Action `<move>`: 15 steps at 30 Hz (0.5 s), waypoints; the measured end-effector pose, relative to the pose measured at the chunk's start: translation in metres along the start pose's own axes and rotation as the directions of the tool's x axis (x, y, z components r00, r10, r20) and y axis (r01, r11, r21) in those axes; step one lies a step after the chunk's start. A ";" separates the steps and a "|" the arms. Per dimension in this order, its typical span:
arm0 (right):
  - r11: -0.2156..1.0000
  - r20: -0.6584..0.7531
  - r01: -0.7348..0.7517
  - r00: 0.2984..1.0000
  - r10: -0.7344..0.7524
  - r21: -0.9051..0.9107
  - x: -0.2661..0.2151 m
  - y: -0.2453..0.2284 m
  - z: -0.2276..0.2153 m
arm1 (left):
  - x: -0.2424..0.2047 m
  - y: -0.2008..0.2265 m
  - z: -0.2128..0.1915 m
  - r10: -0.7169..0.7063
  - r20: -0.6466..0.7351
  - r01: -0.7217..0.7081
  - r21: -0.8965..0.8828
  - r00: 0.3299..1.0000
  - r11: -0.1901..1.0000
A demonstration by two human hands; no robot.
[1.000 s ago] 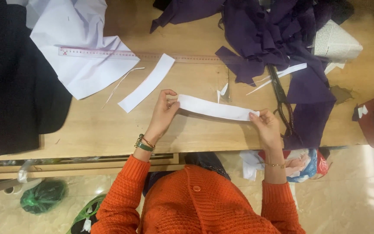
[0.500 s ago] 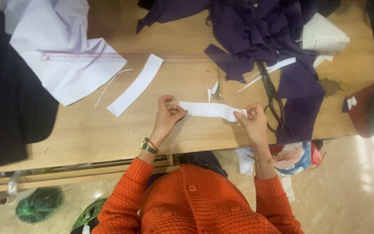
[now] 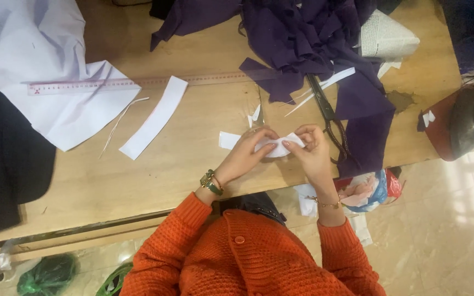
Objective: The person uses shears to cut a long strip from a white piece of fabric on a wooden table. After cutting, they fold the strip and trim the edges. Finally, they pick up a blue pen and mark the fabric strip.
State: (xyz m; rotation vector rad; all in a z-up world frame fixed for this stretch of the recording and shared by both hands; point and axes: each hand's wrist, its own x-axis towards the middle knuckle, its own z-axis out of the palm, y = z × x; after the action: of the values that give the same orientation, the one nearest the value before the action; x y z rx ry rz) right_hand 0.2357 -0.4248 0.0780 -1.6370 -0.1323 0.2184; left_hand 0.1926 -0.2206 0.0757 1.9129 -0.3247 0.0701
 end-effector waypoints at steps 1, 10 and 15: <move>1.000 -0.011 0.013 1.000 -0.013 0.017 0.002 0.002 -0.003 | 0.003 0.001 0.002 -0.078 0.009 0.079 -0.128 0.997 0.989; 0.996 -0.079 0.074 0.994 -0.070 0.046 0.007 -0.006 -0.005 | 0.002 0.014 0.011 -0.193 -0.066 0.145 -0.440 0.979 0.886; 0.992 -0.105 0.092 0.991 -0.083 0.084 0.011 0.009 -0.008 | 0.002 -0.004 0.027 -0.159 -0.135 0.081 -0.456 0.978 0.886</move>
State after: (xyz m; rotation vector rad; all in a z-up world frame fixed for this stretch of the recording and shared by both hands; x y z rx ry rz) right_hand 0.2478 -0.4305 0.0688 -1.5470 -0.1153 0.0727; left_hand 0.1926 -0.2446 0.0631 1.4496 -0.0924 0.0669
